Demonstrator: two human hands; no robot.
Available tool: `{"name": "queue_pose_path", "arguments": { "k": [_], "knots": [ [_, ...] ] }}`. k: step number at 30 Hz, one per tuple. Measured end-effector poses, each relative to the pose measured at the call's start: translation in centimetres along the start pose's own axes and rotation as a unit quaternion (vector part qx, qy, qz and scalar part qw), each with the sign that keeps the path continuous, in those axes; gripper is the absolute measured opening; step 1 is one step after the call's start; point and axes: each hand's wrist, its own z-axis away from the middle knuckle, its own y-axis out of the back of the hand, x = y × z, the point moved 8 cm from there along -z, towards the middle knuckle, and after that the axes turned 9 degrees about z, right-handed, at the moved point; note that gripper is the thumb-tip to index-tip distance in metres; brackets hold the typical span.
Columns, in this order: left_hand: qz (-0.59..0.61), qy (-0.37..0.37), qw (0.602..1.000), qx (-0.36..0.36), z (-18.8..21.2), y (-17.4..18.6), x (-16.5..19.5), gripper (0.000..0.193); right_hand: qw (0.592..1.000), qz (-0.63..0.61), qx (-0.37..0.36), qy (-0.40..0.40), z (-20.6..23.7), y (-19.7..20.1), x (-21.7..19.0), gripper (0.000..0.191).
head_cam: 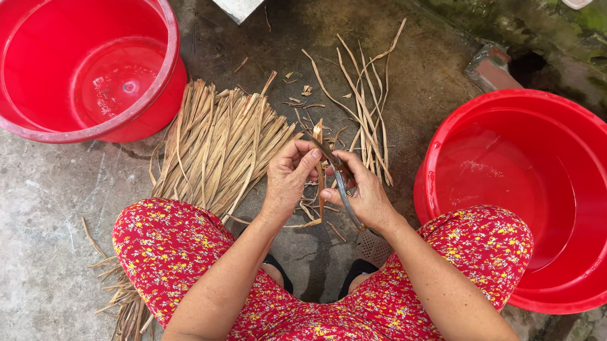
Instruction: The person sits on a low stool on the ground and trims dried palm leaf strips with scissors, cutting off edges and ends. They place the trimmed strips into a pile on the left, drop scraps aside, and occasionally hold a strip up to check its length before cutting.
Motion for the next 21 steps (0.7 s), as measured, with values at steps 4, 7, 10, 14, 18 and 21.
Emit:
{"name": "queue_pose_path", "arguments": {
  "k": [4,7,10,14,18,21],
  "knots": [
    [0.003,-0.001,1.0,-0.009,0.0,-0.2,0.0,0.017,0.998,0.047,0.012,-0.037,0.3,0.1,0.2,0.08],
    [0.005,-0.002,1.0,-0.005,-0.1,-0.2,0.0,0.016,0.996,0.068,0.038,-0.034,0.4,0.3,0.0,0.076],
    [0.004,-0.007,1.0,-0.002,-0.1,-0.1,0.0,0.016,0.999,-0.011,0.042,-0.004,0.5,-0.1,-0.1,0.069],
    [0.014,-0.004,1.0,-0.006,-0.2,0.1,0.1,0.017,0.992,-0.12,0.031,-0.019,0.3,-0.8,0.7,0.061],
    [-0.004,-0.01,1.0,-0.002,-0.1,0.2,0.5,0.018,0.995,-0.091,0.038,-0.012,0.3,-1.0,0.9,0.057],
    [-0.005,-0.007,1.0,-0.005,0.0,0.0,0.5,0.017,0.991,-0.126,0.038,0.009,0.0,-1.3,0.7,0.062]
  ]
}}
